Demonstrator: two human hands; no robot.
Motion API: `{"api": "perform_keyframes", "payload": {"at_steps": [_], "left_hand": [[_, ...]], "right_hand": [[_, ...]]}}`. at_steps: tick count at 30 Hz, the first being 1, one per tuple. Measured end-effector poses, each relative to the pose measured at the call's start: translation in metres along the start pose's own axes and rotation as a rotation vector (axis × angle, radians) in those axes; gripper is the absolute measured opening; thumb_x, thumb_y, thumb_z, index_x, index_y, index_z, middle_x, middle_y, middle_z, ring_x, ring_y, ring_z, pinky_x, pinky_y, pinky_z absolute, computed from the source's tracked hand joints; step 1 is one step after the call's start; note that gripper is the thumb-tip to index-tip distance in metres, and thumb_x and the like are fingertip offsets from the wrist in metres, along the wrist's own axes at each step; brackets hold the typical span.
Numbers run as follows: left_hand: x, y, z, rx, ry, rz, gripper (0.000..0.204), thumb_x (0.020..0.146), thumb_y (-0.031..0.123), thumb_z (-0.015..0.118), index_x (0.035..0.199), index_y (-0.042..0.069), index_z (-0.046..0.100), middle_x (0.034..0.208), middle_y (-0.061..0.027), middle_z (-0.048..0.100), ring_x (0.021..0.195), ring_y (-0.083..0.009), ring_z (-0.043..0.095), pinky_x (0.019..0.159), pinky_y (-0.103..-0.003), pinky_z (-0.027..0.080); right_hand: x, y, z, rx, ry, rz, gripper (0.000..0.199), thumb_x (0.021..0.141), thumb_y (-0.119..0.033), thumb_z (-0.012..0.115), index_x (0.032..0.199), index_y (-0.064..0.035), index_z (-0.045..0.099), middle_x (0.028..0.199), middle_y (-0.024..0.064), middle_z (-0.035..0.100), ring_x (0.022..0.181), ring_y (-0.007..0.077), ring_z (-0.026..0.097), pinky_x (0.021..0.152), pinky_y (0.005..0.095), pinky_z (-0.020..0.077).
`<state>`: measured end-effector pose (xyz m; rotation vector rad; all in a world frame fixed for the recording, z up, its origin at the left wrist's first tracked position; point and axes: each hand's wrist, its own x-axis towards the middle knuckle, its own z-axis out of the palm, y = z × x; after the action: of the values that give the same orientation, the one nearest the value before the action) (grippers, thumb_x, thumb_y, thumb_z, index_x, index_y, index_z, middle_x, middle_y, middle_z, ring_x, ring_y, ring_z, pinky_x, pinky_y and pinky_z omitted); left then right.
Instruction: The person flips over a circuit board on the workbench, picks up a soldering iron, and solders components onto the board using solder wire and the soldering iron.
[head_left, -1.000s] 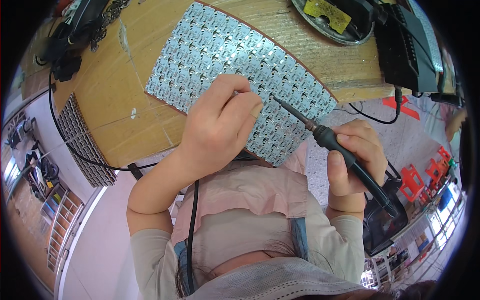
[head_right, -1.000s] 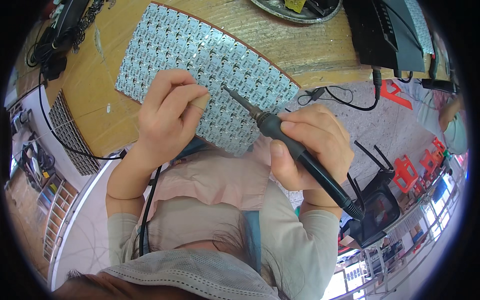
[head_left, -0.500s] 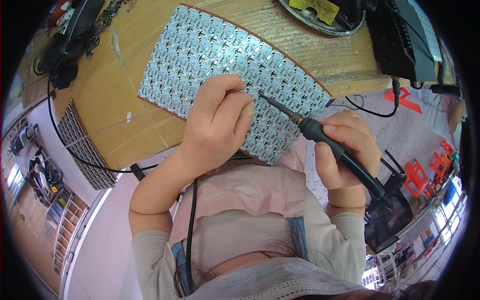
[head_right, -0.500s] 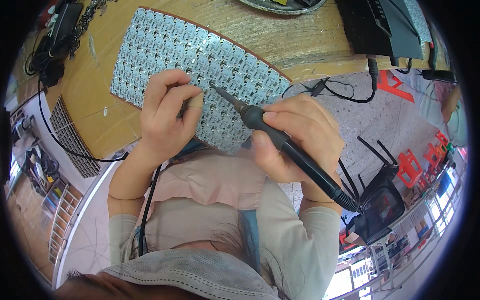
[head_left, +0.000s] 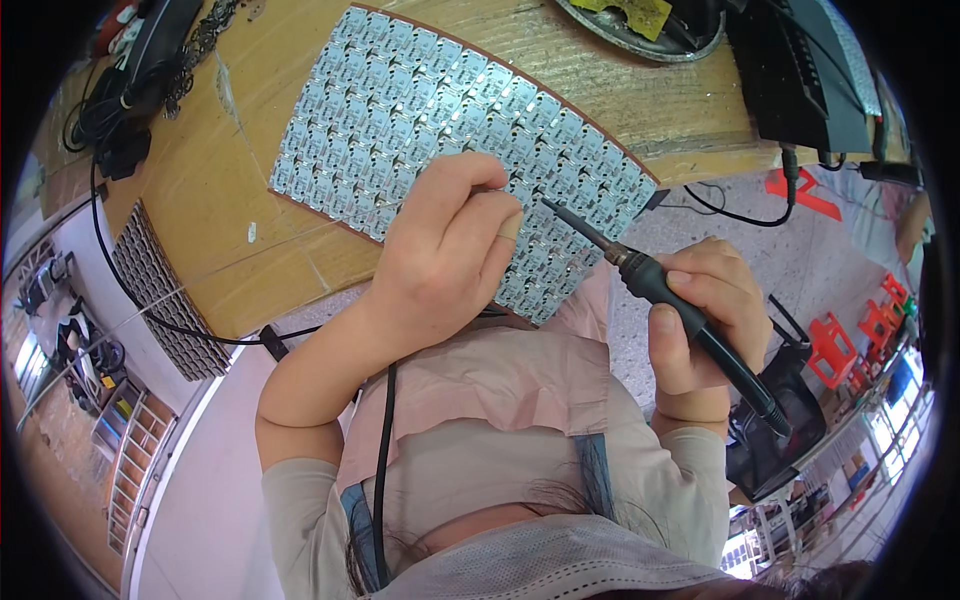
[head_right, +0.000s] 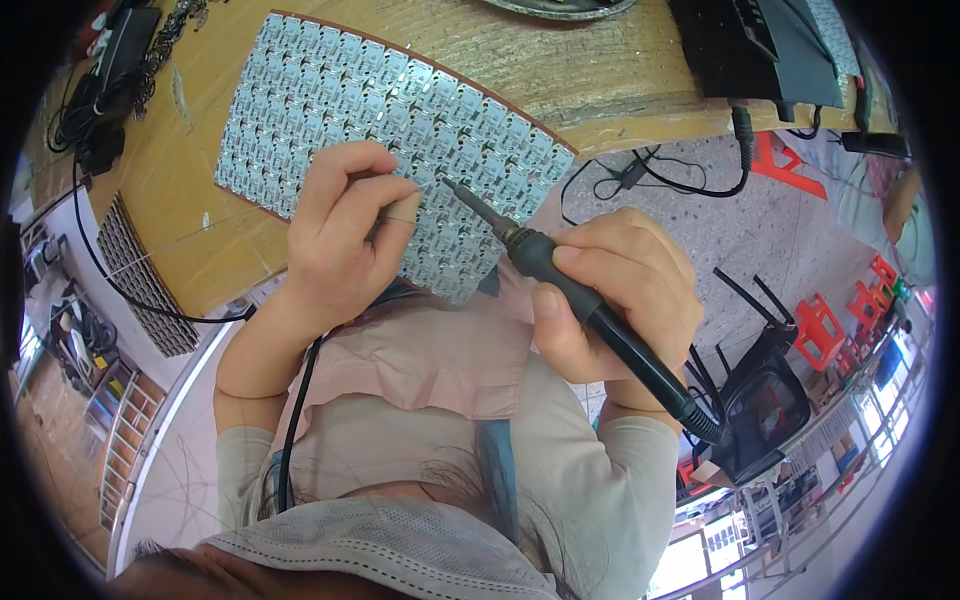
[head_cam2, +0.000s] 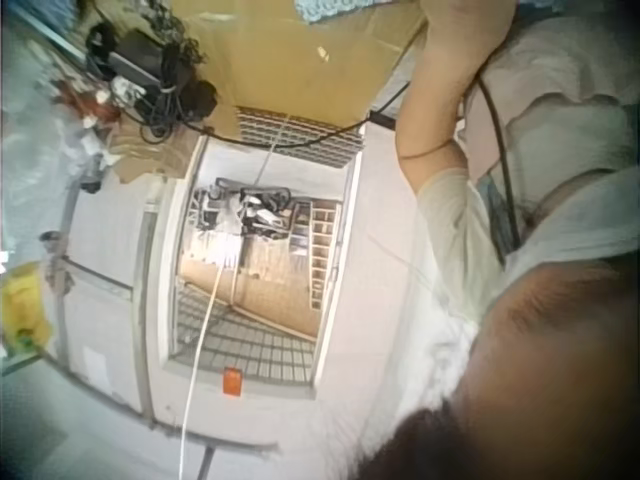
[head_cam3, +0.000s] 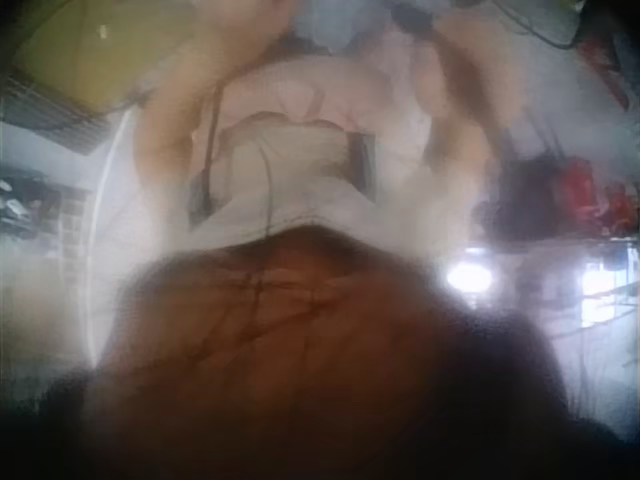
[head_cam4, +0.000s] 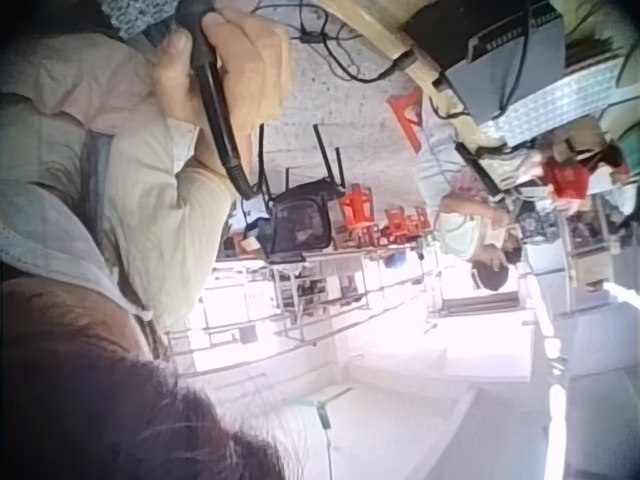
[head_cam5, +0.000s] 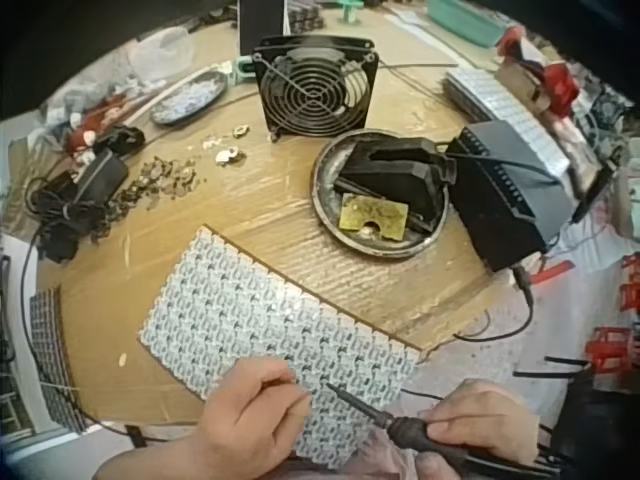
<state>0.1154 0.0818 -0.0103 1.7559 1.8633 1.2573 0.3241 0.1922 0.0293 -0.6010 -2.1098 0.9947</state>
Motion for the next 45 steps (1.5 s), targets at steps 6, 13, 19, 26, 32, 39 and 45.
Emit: {"api": "perform_keyframes", "payload": {"at_steps": [6,13,19,26,32,39,45], "left_hand": [[0.002,0.0,0.003,0.009,-0.049,0.023,0.021,0.075,-0.012,0.071,0.092,-0.003,0.063,0.103,-0.0142,0.057,0.084,-0.0254,0.059,0.069,-0.031,0.051],[0.004,0.002,0.004,0.01,-0.054,0.011,0.018,0.075,-0.01,0.069,0.091,-0.004,0.061,0.101,-0.0157,0.056,0.084,-0.0284,0.058,0.069,-0.035,0.05],[0.004,0.002,-0.002,0.03,-0.03,0.003,0.016,0.076,-0.009,0.067,0.09,-0.004,0.06,0.1,-0.0168,0.054,0.085,-0.0315,0.058,0.071,-0.037,0.05],[0.007,0.011,0.009,-0.058,-0.092,0.009,0.018,0.077,-0.01,0.071,0.091,-0.003,0.064,0.102,-0.014,0.057,0.084,-0.0261,0.059,0.068,-0.031,0.05],[0.009,0.016,0.011,-0.025,-0.15,-0.023,0.018,0.077,-0.011,0.07,0.092,-0.004,0.063,0.102,-0.0144,0.056,0.085,-0.0267,0.059,0.07,-0.032,0.051],[0.013,0.019,0.01,0.019,-0.183,-0.009,0.02,0.076,-0.011,0.07,0.093,-0.005,0.063,0.102,-0.0149,0.056,0.085,-0.0285,0.06,0.071,-0.033,0.051],[0.008,0.024,-0.01,0.152,-0.18,0.061,0.02,0.075,-0.009,0.072,0.093,-0.004,0.063,0.101,-0.0149,0.059,0.084,-0.0293,0.061,0.069,-0.035,0.051]], "right_hand": [[-0.002,0.003,0.002,0.008,0.018,0.001,0.019,0.075,-0.01,0.074,0.088,-0.0015,0.063,0.076,0.0144,0.066,0.06,0.0258,0.064,0.053,0.0327,0.0502],[0.001,0.006,0.008,0.007,0.007,-0.027,0.019,0.074,-0.009,0.075,0.088,-0.0016,0.063,0.074,0.0143,0.066,0.058,0.0251,0.064,0.052,0.0315,0.0497],[-0.003,0.002,-0.003,0.004,-0.002,-0.02,0.019,0.076,-0.009,0.074,0.089,-0.0014,0.062,0.074,0.0149,0.065,0.059,0.0257,0.064,0.052,0.0323,0.0498],[-0.016,0.001,-0.012,-0.023,0.042,0.021,0.02,0.077,-0.011,0.074,0.09,-0.0019,0.062,0.076,0.0155,0.066,0.061,0.0264,0.064,0.053,0.0333,0.0506],[-0.016,0.006,-0.009,0.015,0.041,0.007,0.02,0.075,-0.01,0.075,0.089,-0.0017,0.062,0.075,0.015,0.066,0.06,0.0265,0.065,0.052,0.0329,0.0503],[-0.016,0.008,-0.006,0.024,0.04,-0.017,0.022,0.073,-0.009,0.076,0.088,-0.0016,0.062,0.074,0.0147,0.066,0.059,0.026,0.065,0.051,0.0321,0.0496],[-0.016,0.007,-0.009,0.008,0.041,-0.028,0.021,0.073,-0.01,0.075,0.088,-0.0017,0.062,0.073,0.015,0.066,0.058,0.0259,0.064,0.05,0.0321,0.0489]]}}
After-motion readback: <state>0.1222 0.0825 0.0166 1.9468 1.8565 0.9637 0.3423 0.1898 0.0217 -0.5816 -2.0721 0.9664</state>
